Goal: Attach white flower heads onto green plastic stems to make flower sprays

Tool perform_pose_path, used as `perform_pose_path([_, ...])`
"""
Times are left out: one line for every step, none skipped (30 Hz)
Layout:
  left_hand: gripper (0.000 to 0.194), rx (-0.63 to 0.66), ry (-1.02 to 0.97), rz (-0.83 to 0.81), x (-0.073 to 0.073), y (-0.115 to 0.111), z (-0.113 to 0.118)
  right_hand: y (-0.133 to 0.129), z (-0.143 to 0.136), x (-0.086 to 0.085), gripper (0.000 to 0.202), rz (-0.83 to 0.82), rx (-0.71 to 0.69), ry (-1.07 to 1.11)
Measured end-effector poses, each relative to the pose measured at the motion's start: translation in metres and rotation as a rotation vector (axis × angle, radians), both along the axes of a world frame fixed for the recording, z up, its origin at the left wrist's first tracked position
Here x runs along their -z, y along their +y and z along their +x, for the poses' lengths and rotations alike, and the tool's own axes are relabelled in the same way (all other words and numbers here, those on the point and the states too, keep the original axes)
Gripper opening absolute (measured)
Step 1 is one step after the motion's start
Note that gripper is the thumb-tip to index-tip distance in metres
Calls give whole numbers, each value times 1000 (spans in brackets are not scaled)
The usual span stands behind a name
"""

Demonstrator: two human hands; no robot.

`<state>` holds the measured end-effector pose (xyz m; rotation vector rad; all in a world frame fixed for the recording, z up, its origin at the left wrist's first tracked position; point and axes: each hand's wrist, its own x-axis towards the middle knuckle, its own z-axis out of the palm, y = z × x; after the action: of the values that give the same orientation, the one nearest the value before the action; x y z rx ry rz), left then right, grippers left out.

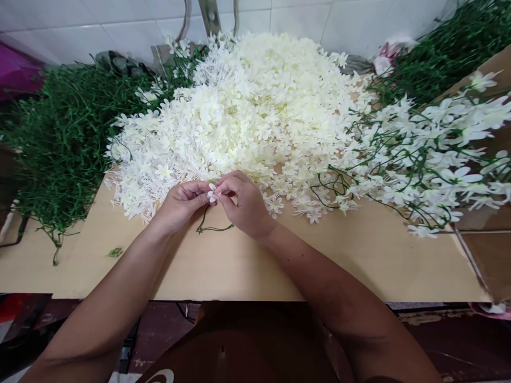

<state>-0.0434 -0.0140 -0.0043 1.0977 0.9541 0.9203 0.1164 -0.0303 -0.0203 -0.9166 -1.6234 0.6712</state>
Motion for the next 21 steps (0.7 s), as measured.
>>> perform_pose_path([36,-5,-1,14,0,0,1,0,0,0,11,-15,-10,9])
perform_pose_path([37,-15,2,32,-1,0,2,0,0,0,10,-37,-23,25])
perform_pose_path([38,-24,13,57,-2,0,2,0,0,0,9,-66,-37,50])
perform_pose_path([39,-30,34,86,-2,0,2,0,0,-1,8,-100,-51,79])
perform_pose_path([39,-38,69,120,-3,1,1,1,1,-1,8,-135,-64,109])
perform_pose_path([37,-46,121,158,-4,1,-1,1,1,-1,7,-170,-74,136])
perform_pose_path([35,-48,193,199,-5,2,-4,1,1,-2,7,-205,-84,159])
perform_pose_path([32,-37,278,233,-6,2,-8,1,2,-3,8,-239,-94,180])
perform_pose_path([31,-11,370,261,-7,2,-13,2,3,-3,9,-272,-104,201])
perform_pose_path([30,40,463,279,-8,2,-17,2,4,-4,10,-306,-114,226])
perform_pose_path([28,115,549,286,-9,1,-21,2,6,-4,12,-339,-122,255])
perform_pose_path([25,198,629,297,-10,1,-25,3,7,-5,14,-370,-126,284])
perform_pose_path([22,262,708,315,-11,0,-28,3,8,-5,16,-397,-127,311])
perform_pose_path([18,302,783,339,-11,0,-29,3,9,-5,18,-418,-125,333])
perform_pose_path([16,311,853,367,-11,0,-30,3,10,-6,20,-436,-124,349])
perform_pose_path([16,296,915,393,-11,0,-30,3,11,-6,22,-451,-128,362])
perform_pose_path([16,268,964,409,-10,0,-29,3,11,-6,23,-461,-135,372])
perform_pose_path([16,237,1005,416,-10,0,-28,2,11,-6,24,-468,-144,383])
perform_pose_path([16,205,1039,418,-10,1,-28,2,11,-6,25,-473,-155,390])
perform_pose_path([15,172,1068,419,-9,1,-27,1,11,-7,25,-477,-166,393])
perform_pose_path([15,133,1093,423,-8,2,-26,1,10,-7,25,-478,-177,392])
